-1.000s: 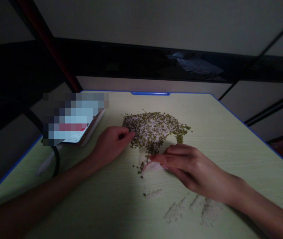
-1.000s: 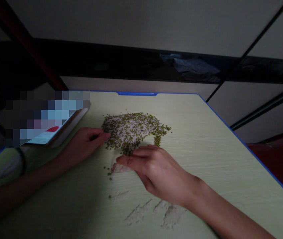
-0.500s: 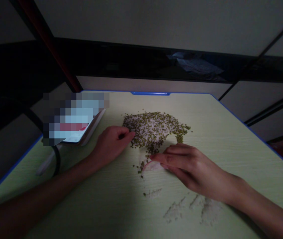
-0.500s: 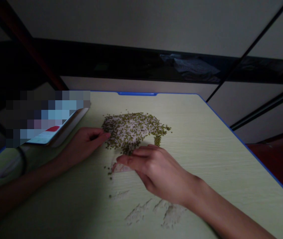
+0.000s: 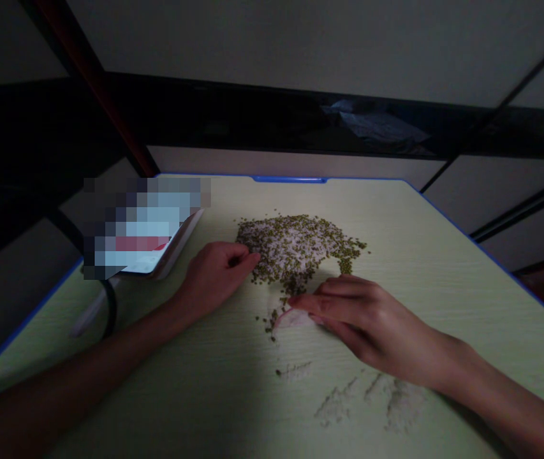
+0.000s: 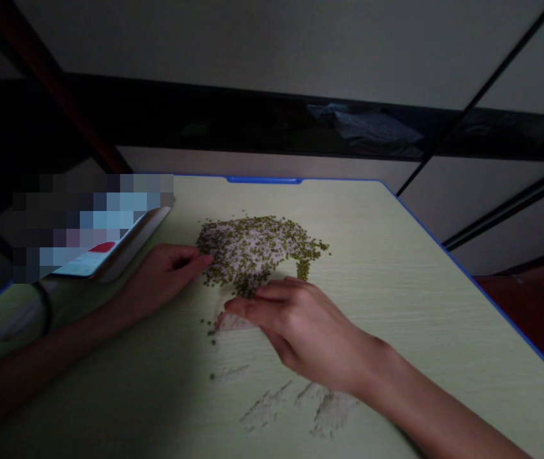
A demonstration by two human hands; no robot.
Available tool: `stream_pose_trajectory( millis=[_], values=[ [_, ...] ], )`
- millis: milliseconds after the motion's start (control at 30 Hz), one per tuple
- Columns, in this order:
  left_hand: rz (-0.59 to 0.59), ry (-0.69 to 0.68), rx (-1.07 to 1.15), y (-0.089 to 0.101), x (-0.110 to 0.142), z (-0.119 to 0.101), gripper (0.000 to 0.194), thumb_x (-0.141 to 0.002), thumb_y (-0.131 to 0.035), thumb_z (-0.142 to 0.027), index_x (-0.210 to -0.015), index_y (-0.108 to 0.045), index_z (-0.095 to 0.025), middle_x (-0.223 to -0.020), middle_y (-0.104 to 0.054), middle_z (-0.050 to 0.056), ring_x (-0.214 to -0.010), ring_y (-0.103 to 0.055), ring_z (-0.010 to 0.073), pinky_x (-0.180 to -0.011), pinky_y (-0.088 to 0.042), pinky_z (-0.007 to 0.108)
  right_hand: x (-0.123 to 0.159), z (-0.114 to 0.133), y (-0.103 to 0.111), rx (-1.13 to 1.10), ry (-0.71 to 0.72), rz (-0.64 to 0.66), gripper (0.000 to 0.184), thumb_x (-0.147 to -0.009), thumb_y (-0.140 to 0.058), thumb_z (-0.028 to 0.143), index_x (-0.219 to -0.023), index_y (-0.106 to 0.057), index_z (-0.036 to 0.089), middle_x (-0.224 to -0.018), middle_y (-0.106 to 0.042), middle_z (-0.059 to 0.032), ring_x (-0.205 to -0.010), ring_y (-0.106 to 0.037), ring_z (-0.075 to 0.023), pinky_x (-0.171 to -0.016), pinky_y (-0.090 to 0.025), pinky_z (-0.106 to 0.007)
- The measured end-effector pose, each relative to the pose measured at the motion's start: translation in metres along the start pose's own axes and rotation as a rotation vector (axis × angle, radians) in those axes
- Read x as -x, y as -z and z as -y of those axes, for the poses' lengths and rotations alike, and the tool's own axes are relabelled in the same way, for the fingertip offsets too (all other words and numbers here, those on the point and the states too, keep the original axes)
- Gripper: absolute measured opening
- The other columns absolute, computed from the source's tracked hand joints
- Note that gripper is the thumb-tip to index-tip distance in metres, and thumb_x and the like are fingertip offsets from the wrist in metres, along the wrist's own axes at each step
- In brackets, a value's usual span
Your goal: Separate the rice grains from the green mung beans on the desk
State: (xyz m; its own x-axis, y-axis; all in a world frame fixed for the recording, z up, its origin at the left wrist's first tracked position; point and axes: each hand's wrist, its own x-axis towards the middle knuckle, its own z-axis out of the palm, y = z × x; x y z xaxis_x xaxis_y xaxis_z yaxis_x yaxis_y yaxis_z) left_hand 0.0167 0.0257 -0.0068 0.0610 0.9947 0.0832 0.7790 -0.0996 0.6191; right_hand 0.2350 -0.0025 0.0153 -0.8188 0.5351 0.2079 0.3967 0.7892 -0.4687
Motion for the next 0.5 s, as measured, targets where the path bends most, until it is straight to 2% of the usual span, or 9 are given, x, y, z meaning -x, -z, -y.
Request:
stream_pose_trajectory(
  millis=[500],
  values=[
    [0.003,0.0,0.005,-0.0004,0.0003,-0.0001,0.036,-0.072,-0.043,-0.039,-0.044,-0.03,-0.019,-0.043,-0.029,-0.006,-0.046,-0.031,0.0086,-0.046,-0.021,0.022,-0.0016,0.0008,0.0007,0.023,-0.004,0.008,0.037,-0.081,-0.041,0.004,-0.114,-0.053,0.015,-0.077,-0.056,-0.004,-0.071,-0.051,-0.0142,-0.062,-0.039,-0.027]
  ],
)
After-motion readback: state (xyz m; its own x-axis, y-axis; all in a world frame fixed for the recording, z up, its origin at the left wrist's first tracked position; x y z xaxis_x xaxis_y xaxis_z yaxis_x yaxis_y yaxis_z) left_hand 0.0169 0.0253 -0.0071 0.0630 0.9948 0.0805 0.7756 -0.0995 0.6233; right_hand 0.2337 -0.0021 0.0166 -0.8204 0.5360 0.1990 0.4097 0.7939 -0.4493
